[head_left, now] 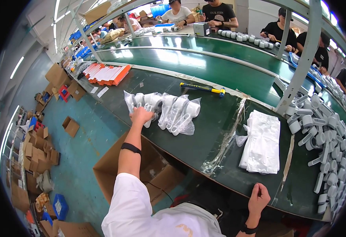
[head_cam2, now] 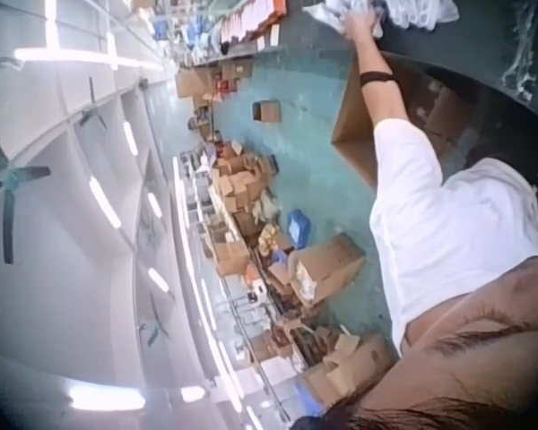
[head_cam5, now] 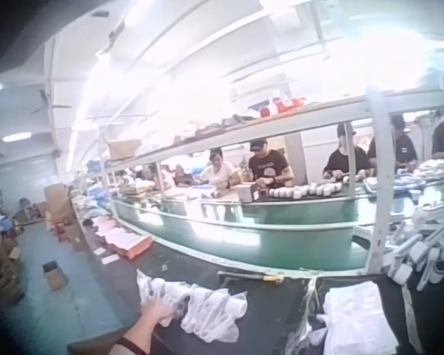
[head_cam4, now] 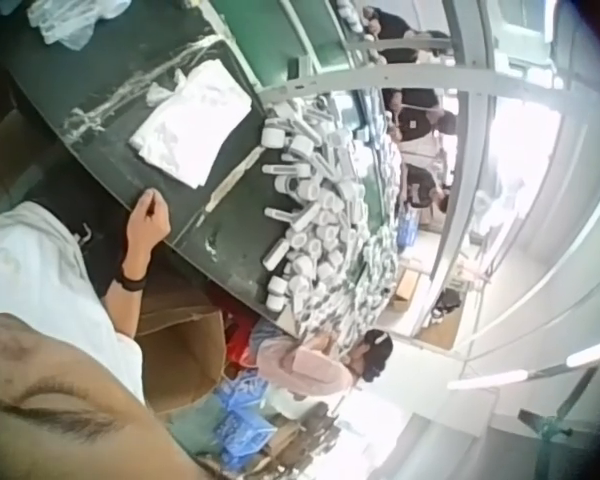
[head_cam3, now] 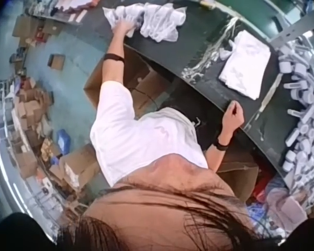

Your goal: The person picks up a fan from a pile, slides it into a plastic bag, and places the bagged fan onto the table before eventually placing them into a cardboard box.

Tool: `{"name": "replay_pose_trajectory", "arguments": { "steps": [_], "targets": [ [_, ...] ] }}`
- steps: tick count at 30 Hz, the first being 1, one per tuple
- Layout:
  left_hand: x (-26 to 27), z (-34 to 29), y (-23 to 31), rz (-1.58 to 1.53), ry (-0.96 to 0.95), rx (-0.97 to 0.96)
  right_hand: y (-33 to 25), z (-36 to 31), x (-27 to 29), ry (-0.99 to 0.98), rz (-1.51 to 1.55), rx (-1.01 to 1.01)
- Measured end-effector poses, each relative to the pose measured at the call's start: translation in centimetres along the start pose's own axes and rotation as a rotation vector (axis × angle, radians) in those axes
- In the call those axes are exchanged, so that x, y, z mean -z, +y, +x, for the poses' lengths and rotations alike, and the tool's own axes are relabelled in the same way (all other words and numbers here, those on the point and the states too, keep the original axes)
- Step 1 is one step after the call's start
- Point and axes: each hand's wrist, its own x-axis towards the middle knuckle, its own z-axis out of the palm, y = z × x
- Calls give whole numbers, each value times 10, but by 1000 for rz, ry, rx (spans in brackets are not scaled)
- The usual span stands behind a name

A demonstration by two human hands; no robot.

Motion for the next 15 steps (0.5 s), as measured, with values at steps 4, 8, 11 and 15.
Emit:
{"name": "replay_pose_trajectory", "arguments": {
  "steps": [4, 8, 11, 15],
  "targets": [
    [10, -16, 10, -33, -1, 33, 0, 0, 2, -2, -23, 1],
    [23, -26, 11, -23, -22, 96, 1, 0, 1, -6, -12, 14],
    [28, -30, 15, -38, -49, 101, 4, 0, 1, 2, -9, 14],
    [13, -15, 1, -99, -9, 37, 4, -1, 0, 3, -25, 21]
  ]
}}
